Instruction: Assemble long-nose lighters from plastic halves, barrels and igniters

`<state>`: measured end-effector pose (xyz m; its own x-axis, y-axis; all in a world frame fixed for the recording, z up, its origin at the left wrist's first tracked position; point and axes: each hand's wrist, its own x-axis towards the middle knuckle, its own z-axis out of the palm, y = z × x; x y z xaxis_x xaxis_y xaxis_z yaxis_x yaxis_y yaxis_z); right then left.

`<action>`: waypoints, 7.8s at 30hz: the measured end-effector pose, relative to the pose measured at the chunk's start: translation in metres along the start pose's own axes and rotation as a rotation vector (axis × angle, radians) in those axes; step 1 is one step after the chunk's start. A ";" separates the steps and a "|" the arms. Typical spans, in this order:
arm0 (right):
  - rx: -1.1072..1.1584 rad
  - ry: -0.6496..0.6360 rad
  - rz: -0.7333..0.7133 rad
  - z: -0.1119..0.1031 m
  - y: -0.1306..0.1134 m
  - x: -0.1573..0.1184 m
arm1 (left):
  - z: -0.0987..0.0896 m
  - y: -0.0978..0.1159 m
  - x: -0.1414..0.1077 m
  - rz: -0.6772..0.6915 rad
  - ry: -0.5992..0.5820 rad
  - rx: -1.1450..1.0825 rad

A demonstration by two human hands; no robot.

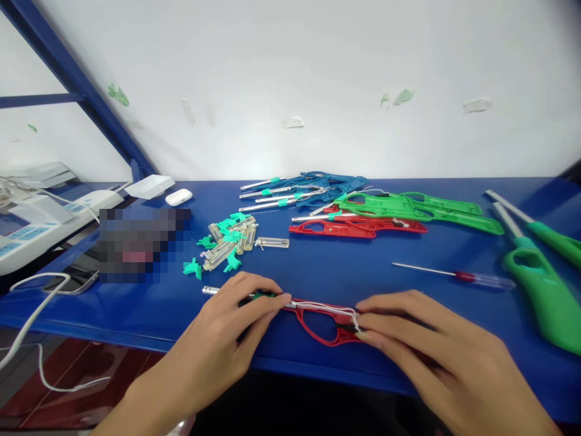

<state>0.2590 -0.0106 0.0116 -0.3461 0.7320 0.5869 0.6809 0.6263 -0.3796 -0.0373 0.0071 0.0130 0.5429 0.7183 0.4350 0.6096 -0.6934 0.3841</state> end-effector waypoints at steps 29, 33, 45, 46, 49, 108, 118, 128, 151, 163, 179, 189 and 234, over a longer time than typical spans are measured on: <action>-0.020 -0.074 -0.030 0.002 0.006 -0.006 | -0.003 0.004 -0.001 -0.046 0.073 0.089; -0.003 -0.058 -0.024 0.003 0.008 -0.011 | -0.020 -0.008 0.003 -0.164 0.262 0.296; -0.006 -0.037 -0.023 0.004 0.007 -0.007 | -0.032 -0.047 0.012 -0.356 0.162 0.524; -0.008 -0.036 -0.022 0.004 0.008 -0.008 | -0.033 -0.046 0.011 -0.362 0.165 0.522; -0.010 -0.051 -0.028 0.004 0.009 -0.010 | -0.039 -0.040 0.007 -0.374 0.199 0.507; 0.052 -0.136 0.030 0.007 0.008 -0.012 | 0.027 0.040 0.022 -0.297 0.120 -0.386; 0.067 -0.162 0.022 0.004 0.011 -0.016 | 0.028 0.039 0.019 -0.387 0.050 -0.404; 0.093 -0.082 -0.008 0.005 0.005 -0.010 | 0.027 0.040 0.019 -0.556 -0.037 -0.491; 0.100 -0.056 -0.024 0.001 0.004 -0.007 | 0.029 0.035 0.020 -0.079 0.063 -0.259; 0.140 -0.081 0.024 -0.001 -0.001 -0.006 | 0.028 0.029 0.022 0.003 -0.049 -0.102; 0.228 -0.092 0.069 -0.001 0.001 -0.005 | 0.027 0.032 0.019 0.087 0.043 -0.106; 0.204 -0.120 0.027 -0.001 0.004 -0.012 | 0.026 0.034 0.020 0.077 0.083 -0.145; 0.100 0.011 0.082 0.006 0.000 -0.006 | 0.032 0.029 0.019 0.101 0.216 -0.123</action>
<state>0.2575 -0.0133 0.0034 -0.2844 0.7792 0.5585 0.6386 0.5885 -0.4959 0.0092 0.0024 0.0062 0.4540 0.6256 0.6345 0.4769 -0.7721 0.4201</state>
